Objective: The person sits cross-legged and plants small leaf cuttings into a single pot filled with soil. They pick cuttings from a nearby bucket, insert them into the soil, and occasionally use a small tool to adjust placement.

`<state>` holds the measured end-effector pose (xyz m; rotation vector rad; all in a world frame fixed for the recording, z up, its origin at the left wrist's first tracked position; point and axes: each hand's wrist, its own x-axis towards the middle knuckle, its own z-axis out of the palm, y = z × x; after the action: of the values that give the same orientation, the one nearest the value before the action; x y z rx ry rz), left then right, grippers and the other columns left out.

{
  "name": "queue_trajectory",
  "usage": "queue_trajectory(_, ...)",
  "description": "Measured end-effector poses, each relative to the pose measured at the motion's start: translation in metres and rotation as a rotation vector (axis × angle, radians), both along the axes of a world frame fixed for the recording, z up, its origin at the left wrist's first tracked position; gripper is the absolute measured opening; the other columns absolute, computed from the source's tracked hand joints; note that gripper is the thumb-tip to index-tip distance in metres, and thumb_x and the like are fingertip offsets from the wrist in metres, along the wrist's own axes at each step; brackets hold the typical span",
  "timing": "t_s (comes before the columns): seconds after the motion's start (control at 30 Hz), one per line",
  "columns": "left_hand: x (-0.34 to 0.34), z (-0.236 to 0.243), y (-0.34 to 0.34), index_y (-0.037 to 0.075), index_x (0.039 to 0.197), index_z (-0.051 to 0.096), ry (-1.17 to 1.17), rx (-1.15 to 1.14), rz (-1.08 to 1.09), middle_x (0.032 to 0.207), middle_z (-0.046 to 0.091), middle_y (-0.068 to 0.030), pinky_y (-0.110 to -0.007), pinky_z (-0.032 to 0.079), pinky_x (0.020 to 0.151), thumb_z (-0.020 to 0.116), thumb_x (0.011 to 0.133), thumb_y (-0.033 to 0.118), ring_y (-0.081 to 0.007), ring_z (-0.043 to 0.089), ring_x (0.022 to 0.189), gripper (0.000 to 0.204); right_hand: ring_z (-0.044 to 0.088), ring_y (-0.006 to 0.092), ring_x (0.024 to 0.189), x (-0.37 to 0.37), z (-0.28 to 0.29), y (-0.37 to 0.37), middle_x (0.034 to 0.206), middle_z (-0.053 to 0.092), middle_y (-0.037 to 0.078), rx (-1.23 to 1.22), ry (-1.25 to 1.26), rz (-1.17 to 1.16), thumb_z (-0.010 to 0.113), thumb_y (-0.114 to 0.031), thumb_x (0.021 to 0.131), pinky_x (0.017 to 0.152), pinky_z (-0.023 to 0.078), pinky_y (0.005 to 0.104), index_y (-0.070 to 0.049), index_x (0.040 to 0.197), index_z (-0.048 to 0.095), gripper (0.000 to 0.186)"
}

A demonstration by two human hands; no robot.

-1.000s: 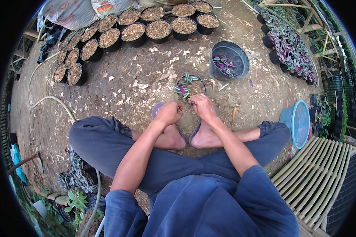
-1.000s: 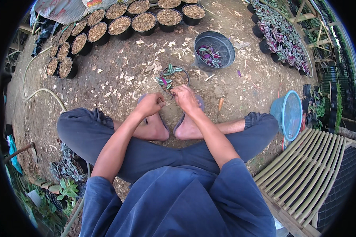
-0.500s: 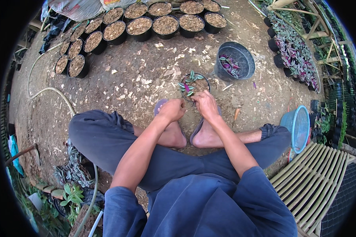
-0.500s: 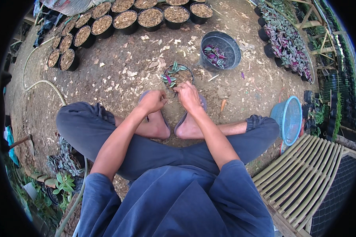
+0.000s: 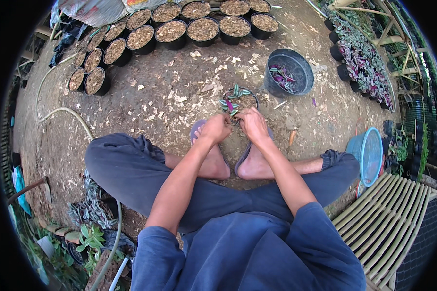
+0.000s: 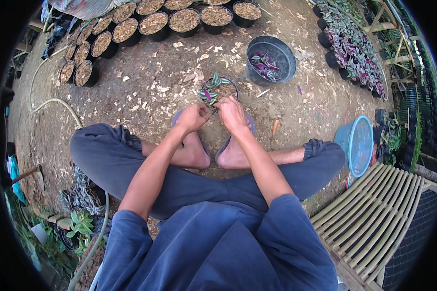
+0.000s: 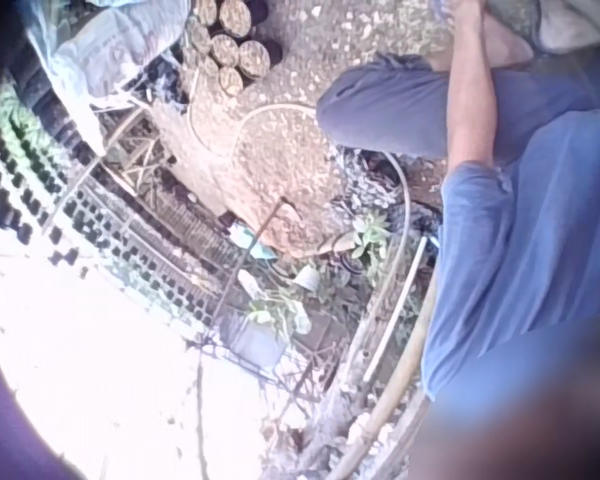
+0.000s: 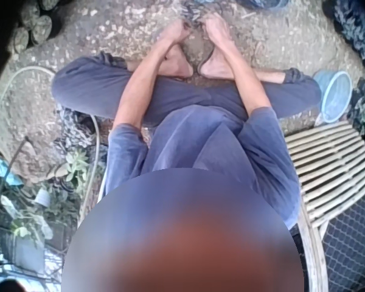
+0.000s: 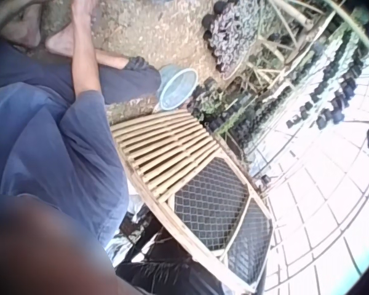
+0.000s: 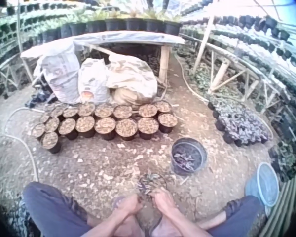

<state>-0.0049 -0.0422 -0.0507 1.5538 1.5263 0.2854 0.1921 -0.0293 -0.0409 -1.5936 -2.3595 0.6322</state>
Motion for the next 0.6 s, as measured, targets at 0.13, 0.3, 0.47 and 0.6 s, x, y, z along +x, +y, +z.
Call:
queue_trajectory(0.13, -0.002, 0.004, -0.001, -0.001, 0.115, 0.072, -0.014, -0.078, -0.001, 0.094, 0.077, -0.0181, -0.043, 0.059, 0.082, 0.082, 0.082, 0.018, -0.034, 0.076, 0.089, 0.04, 0.064, 0.0368, 0.122, 0.007, 0.01, 0.0, 0.13, 0.071, 0.017, -0.1, 0.041, -0.048, 0.073, -0.004, 0.085, 0.111, 0.051, 0.045, -0.008, 0.131, 0.074, 0.046)
queue_trajectory(0.3, 0.001, 0.006, -0.005, 0.0, 0.129, 0.069, 0.035, -0.007, -0.05, 0.092, 0.076, -0.0186, -0.044, 0.059, 0.084, 0.079, 0.082, 0.014, -0.0342, 0.075, 0.089, 0.05, 0.062, 0.0376, 0.127, 0.015, 0.02, -0.003, 0.135, 0.067, 0.019, -0.123, 0.048, -0.058, 0.073, -0.01, 0.086, 0.114, 0.049, 0.0468, -0.006, 0.137, 0.07, 0.051)
queue_trajectory(0.47, 0.005, 0.008, -0.007, 0.004, 0.147, 0.061, 0.114, 0.054, -0.127, 0.097, 0.077, -0.0219, -0.049, 0.058, 0.091, 0.076, 0.082, 0.012, -0.0383, 0.075, 0.096, 0.067, 0.063, 0.0375, 0.123, 0.013, 0.022, -0.007, 0.125, 0.067, 0.019, -0.129, -0.051, -0.042, 0.071, -0.014, 0.088, 0.109, 0.051, 0.0483, -0.003, 0.133, 0.071, 0.047)
queue_trajectory(0.6, 0.008, 0.016, -0.006, 0.006, 0.154, 0.055, 0.178, -0.024, -0.198, 0.114, 0.075, -0.0273, -0.051, 0.056, 0.1, 0.075, 0.085, 0.016, -0.0431, 0.072, 0.112, 0.072, 0.063, 0.0378, 0.122, 0.01, 0.017, -0.008, 0.126, 0.068, 0.019, -0.131, -0.062, -0.051, 0.072, -0.015, 0.087, 0.109, 0.051, 0.048, -0.001, 0.131, 0.072, 0.046)
